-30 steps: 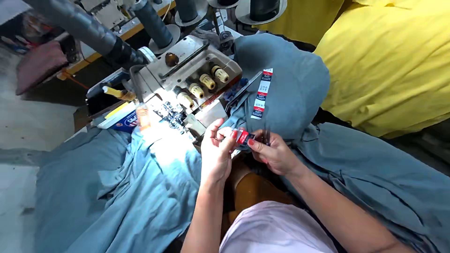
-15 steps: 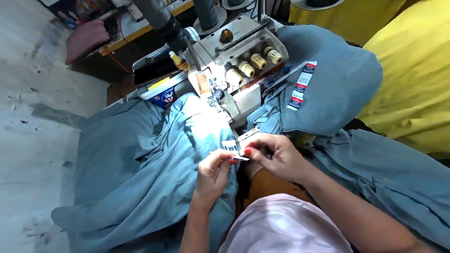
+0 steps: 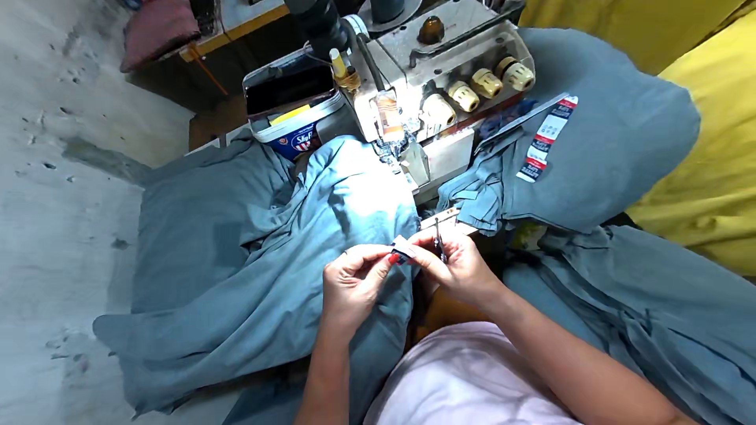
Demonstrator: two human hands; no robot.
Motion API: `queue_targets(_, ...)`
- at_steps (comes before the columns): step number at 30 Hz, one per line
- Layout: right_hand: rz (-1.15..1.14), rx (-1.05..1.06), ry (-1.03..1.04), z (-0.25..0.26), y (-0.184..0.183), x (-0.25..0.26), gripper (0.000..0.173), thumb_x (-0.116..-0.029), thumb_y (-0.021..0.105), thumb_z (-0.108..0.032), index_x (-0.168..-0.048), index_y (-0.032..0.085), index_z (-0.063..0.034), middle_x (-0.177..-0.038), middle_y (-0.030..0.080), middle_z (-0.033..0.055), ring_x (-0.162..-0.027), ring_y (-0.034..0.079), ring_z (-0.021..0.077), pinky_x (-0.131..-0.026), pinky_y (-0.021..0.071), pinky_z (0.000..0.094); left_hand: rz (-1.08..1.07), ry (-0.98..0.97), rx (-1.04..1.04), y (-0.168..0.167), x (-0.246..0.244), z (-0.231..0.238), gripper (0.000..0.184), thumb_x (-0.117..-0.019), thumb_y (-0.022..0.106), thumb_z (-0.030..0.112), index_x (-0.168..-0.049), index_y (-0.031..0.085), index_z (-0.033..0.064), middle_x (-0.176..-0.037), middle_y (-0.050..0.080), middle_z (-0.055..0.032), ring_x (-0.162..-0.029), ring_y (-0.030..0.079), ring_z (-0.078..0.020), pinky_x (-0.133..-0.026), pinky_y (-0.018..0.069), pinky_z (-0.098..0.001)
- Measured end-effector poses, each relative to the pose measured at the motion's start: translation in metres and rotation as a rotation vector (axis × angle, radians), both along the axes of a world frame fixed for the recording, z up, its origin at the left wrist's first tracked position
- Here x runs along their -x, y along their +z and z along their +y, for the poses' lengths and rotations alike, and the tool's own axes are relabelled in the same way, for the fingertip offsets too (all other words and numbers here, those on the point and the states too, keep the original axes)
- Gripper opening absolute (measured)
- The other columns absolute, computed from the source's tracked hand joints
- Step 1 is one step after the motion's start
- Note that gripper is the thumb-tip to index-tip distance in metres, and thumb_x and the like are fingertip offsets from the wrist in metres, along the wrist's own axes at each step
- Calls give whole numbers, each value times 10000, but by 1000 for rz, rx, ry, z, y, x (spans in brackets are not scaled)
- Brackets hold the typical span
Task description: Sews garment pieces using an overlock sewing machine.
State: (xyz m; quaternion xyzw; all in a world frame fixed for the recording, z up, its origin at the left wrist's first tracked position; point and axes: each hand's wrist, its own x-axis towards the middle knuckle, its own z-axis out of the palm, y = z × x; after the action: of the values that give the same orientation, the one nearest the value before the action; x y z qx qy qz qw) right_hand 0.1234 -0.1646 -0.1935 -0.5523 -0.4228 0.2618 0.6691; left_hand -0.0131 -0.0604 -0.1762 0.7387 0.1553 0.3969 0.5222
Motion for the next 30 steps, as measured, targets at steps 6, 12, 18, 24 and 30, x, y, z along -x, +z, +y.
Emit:
queue_targets(6,46,9,20,-3,-2,-2,116,-1002,574,-89,-963,671,-38,-789,640,-128,-637,527,-122,-593,449,70,57,54,-22,0,-7,-2,149,-836,720,-60,-979,685,-86,-874,742,13,-792,692,35,-750,588,-144)
queue_targets(12,5,8,-26,-3,-5,0,120,-983,573,-62,-930,672,-21,-785,654,-108,-639,535,-121,-589,450,65,18,-10,123,-1,-9,-3,283,-831,703,-96,-1090,610,-30,-902,747,65,-819,715,-9,-763,611,-196)
queue_targets(18,-81,-41,-110,-1,-15,-2,132,-971,604,-92,-934,680,10,-783,634,-75,-653,516,-122,-606,441,61,58,28,81,4,-12,-2,300,-822,718,-87,-1062,564,7,-865,741,74,-767,705,6,-710,598,-175)
queue_targets(24,-260,30,-369,29,-32,-27,218,-936,678,-133,-1054,628,43,-859,610,58,-689,511,9,-650,442,156,180,81,-25,25,-19,30,376,-816,753,-63,-1130,558,6,-818,731,66,-722,691,17,-699,585,-169)
queue_targets(30,-345,103,-316,24,-26,-31,114,-922,613,-64,-975,637,34,-786,624,70,-682,561,50,-645,478,189,312,60,-49,37,-45,62,287,-756,806,-61,-968,626,10,-887,640,-12,-715,633,-18,-663,572,-179)
